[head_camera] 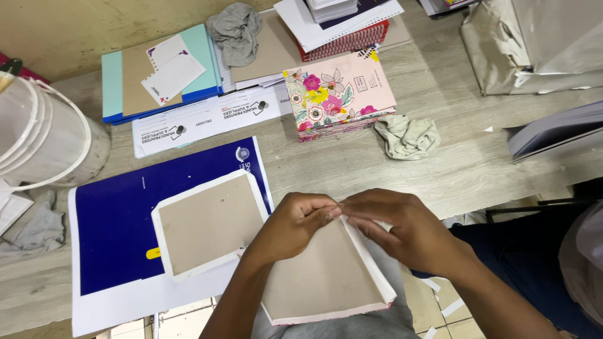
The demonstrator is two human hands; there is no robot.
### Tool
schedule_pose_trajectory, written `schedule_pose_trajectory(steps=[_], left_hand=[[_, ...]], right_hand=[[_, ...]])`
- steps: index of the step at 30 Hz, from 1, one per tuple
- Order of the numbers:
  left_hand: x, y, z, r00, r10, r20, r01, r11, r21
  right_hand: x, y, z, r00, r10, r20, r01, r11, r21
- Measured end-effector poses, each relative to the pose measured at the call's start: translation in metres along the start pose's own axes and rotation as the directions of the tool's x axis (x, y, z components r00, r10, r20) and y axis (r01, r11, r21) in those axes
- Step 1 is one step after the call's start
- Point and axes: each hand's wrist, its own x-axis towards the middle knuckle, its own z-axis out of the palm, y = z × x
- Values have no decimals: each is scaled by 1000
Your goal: The person applies glue to the spine of a notebook using a brush, then wipes the edges with a cloth. They fold the cover edges over the spine and press them down to secure the binding. The process is repeated for multiple notebooks.
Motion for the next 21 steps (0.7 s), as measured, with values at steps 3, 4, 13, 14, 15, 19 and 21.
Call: schedule_pose_trajectory(steps=[3, 4, 13, 14, 15, 19, 21], left_hand=[[4, 5, 3, 995, 88, -39, -90, 994, -60], [4, 3, 5, 994, 104, -37, -105, 993, -50], [11, -15, 4, 966, 109, -233, -124, 991, -48], [13, -21, 4, 933, 86, -350, -105, 994, -34], [13, -26, 3, 933, 86, -350, -105, 994, -35], [22, -44, -6, 838, 71, -542, -154, 982, -109], [25, -54, -7, 820, 64, -568, -162, 979, -125]], right_hand=[[8, 2, 3, 933, 354, -62, -321, 899, 297], [7, 5, 3, 899, 437, -30, -402, 850, 340], [9, 8, -4, 832, 555, -7, -489, 739, 464], [5, 10, -5, 815, 573, -85, -455, 724, 518], [-8, 19, 3, 815, 573, -84, -456, 725, 517], [-49, 55, 33, 677, 705, -212, -403, 596, 694], [-64, 64, 47, 640, 739, -210, -365, 533, 764]])
